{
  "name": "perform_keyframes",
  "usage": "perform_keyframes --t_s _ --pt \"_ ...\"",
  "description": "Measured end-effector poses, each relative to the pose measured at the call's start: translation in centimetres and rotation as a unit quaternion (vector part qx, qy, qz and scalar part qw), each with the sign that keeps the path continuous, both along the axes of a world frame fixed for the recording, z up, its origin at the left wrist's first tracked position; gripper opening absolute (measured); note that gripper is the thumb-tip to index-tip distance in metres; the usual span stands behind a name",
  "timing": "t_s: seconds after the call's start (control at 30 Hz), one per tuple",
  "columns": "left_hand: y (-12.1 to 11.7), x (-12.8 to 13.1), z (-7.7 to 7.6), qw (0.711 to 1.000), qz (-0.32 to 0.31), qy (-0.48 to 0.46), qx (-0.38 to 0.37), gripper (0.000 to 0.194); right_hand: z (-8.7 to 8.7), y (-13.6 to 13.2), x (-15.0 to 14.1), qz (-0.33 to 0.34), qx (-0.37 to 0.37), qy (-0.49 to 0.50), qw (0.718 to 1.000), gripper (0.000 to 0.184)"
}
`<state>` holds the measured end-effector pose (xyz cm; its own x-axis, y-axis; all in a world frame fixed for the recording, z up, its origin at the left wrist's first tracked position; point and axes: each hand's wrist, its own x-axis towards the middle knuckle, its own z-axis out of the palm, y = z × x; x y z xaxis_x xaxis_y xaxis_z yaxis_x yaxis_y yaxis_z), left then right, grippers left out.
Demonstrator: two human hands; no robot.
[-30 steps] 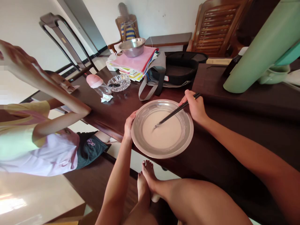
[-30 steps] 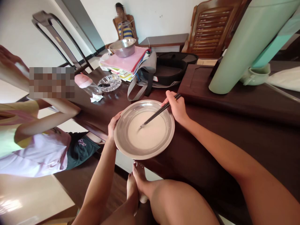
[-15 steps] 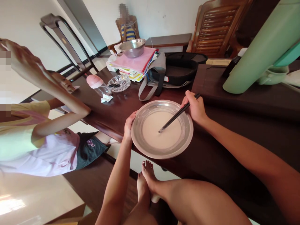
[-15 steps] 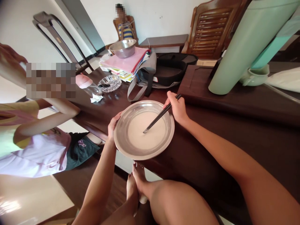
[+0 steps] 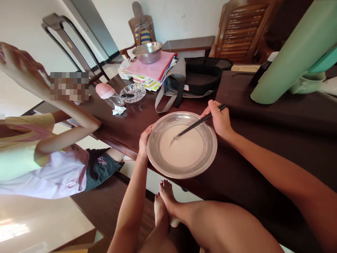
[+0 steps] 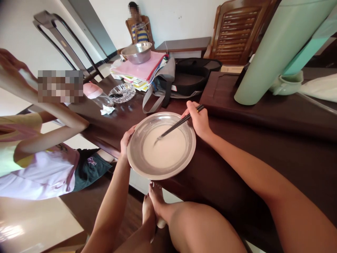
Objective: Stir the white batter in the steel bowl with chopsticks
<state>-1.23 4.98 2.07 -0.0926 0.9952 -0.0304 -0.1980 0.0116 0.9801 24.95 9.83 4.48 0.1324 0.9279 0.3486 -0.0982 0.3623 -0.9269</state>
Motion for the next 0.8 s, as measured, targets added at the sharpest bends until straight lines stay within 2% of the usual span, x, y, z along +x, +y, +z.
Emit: perform_keyframes --t_s 0.1,0.27,0.43,0.6,0.73,0.8 --pt "-0.01 -0.01 -0.03 1.0 -0.003 0.005 0.006 0.039 -0.01 0.06 0.1 -0.025 -0.007 0.013 1.0 0.05" --pt "0.01 -0.1 -0.12 1.0 0.002 0.005 0.007 0.039 0.01 -0.19 -0.07 0.033 -0.018 -0.016 0.999 0.049" --pt "0.01 -0.11 -0.03 1.0 -0.003 0.0 0.011 0.037 -0.21 0.1 0.12 -0.019 -0.002 0.022 1.0 0.048" --pt "-0.16 0.07 0.1 1.0 0.006 -0.009 -0.004 0.036 -0.15 -0.03 0.07 0.051 -0.009 -0.016 0.999 0.048" --pt "-0.14 0.04 0.03 1.0 -0.001 -0.014 -0.002 0.035 -0.3 0.27 0.3 -0.001 -0.001 0.025 1.0 0.047" --pt "-0.1 -0.02 -0.01 1.0 -0.002 -0.006 -0.001 0.037 -0.34 0.24 0.27 0.004 -0.01 0.029 1.0 0.049"
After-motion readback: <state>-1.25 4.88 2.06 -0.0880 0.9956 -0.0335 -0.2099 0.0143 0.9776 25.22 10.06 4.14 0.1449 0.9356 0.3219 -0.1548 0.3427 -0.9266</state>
